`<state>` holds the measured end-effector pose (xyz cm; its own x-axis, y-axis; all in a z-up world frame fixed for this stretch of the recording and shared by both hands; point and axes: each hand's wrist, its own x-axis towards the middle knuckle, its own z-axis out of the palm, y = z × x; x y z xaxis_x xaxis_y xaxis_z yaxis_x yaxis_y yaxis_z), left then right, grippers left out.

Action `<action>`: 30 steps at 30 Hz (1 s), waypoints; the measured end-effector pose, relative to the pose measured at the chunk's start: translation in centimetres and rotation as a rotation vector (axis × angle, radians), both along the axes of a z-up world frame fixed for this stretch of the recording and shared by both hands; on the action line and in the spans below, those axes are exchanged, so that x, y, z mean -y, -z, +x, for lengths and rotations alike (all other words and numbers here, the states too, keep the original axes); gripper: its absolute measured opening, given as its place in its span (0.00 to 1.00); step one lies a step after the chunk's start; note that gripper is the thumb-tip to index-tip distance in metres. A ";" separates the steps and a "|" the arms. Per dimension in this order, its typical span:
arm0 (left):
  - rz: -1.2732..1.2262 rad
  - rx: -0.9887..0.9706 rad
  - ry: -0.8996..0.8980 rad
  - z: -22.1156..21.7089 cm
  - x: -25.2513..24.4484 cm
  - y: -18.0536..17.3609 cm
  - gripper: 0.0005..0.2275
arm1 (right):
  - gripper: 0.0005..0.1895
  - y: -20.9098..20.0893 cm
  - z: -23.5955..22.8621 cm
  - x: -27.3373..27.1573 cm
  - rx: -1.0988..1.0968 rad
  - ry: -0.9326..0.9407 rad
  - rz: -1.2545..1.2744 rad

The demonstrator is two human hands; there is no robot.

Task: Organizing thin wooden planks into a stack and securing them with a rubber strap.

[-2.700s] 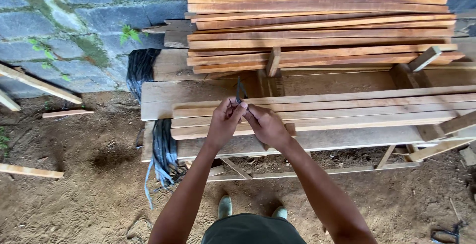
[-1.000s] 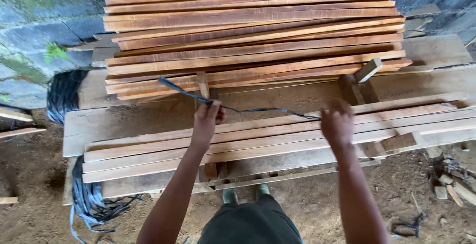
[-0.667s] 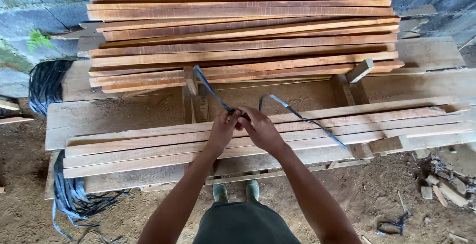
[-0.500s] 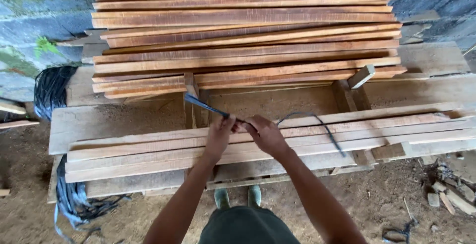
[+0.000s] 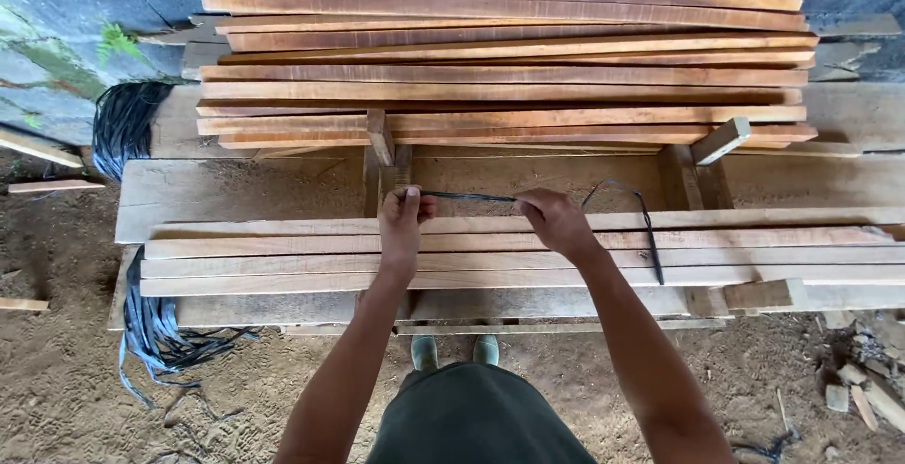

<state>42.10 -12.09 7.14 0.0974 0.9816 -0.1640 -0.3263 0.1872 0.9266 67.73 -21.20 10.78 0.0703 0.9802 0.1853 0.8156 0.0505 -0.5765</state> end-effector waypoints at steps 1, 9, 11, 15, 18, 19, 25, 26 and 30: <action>-0.005 0.000 -0.004 0.0 0.4 -0.1 0.08 | 0.09 0.0 0.4 -0.2 0.000 -0.004 -0.005; 0.170 -0.186 0.172 0.1 6.5 1.1 0.05 | 0.13 1.3 1.8 -4.3 -0.077 0.050 -0.306; 0.298 -0.342 0.313 -1.1 9.0 2.5 0.06 | 0.13 3.3 2.1 -6.1 -0.016 0.029 -0.363; 0.723 -0.710 0.547 -2.7 13.4 6.2 0.06 | 0.12 7.4 2.1 -9.3 0.106 -0.040 -0.560; 0.856 -0.699 0.665 -3.4 14.5 7.8 0.06 | 0.11 12.8 2.5 -11.8 0.134 -0.149 -0.739; 0.844 -0.695 0.671 -3.2 14.4 8.0 0.06 | 0.11 13.6 2.1 -12.2 0.132 -0.150 -0.752; 0.884 -1.084 0.702 -0.6 14.2 14.9 0.22 | 0.09 16.6 -0.2 -14.2 0.136 -0.363 -0.941; 0.873 -1.166 0.609 0.1 14.1 16.5 0.08 | 0.09 17.1 -0.6 -14.5 0.122 -0.382 -0.981; 0.886 -1.273 0.465 1.6 13.4 19.1 0.06 | 0.12 25.2 0.1 -15.5 0.085 -0.431 -1.066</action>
<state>43.66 -25.53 -11.94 0.6486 0.7328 0.2055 0.6262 -0.6673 0.4032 67.85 -5.73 -14.39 -0.2813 0.5811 -0.7637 0.8874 -0.1454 -0.4375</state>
